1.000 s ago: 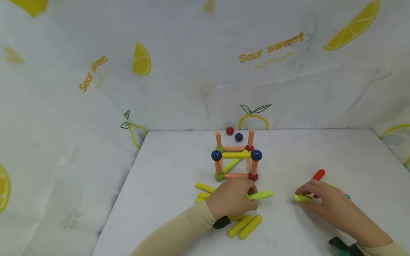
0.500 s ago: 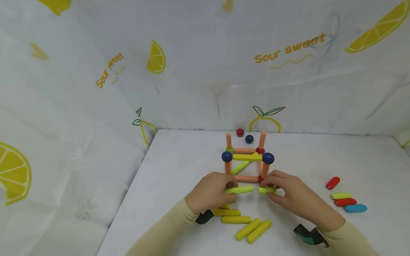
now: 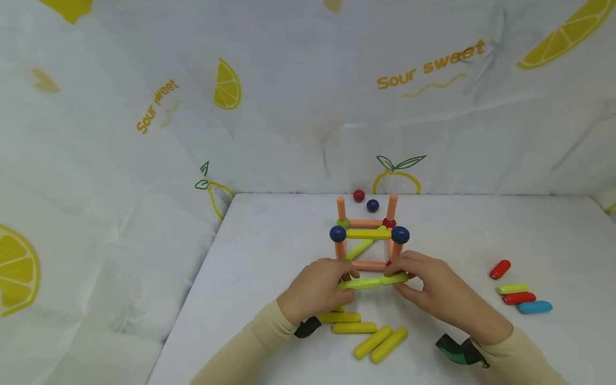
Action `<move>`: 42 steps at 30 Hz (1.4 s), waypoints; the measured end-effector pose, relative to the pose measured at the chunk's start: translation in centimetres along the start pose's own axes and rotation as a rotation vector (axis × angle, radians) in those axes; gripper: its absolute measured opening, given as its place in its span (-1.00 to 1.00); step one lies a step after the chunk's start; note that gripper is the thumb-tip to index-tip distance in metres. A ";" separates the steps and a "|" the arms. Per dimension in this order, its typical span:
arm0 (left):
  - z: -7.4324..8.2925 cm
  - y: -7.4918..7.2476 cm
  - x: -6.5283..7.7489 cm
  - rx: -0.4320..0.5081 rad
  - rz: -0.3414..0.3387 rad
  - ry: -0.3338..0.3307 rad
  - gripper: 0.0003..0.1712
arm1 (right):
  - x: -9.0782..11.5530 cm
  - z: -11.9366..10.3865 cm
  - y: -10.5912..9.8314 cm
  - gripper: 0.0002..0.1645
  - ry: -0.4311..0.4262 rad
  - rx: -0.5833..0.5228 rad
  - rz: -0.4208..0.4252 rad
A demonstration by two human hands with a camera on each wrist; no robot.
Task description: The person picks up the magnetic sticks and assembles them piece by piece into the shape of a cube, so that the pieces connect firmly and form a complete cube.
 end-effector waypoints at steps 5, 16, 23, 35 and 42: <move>0.0 0.5 -0.4 -0.075 0.026 0.022 -0.74 | 0.1 -0.6 -1.0 -0.51 -0.018 0.026 0.108; 0.3 0.5 -2.1 -0.146 0.183 0.037 -0.74 | -0.2 -2.0 -2.1 -0.54 -0.137 0.070 0.319; 0.2 0.8 -2.3 -0.239 0.242 0.046 -0.70 | -0.2 -2.1 -2.0 -0.52 -0.127 0.102 0.312; 0.8 1.1 -2.6 -0.323 0.256 0.070 -0.69 | -0.1 -2.1 -1.3 -0.54 -0.075 0.127 0.272; 0.7 1.1 -2.5 -0.290 0.261 0.076 -0.71 | -0.1 -1.9 -1.4 -0.51 -0.079 0.127 0.285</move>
Point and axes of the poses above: each hand's wrist, its own x-axis away from the middle knuckle, its own y-axis out of the palm, z = x × y, the point moved 9 cm from there along -x, towards the middle knuckle, and after that the axes turned 10 degrees about x, right-handed, at the moved point
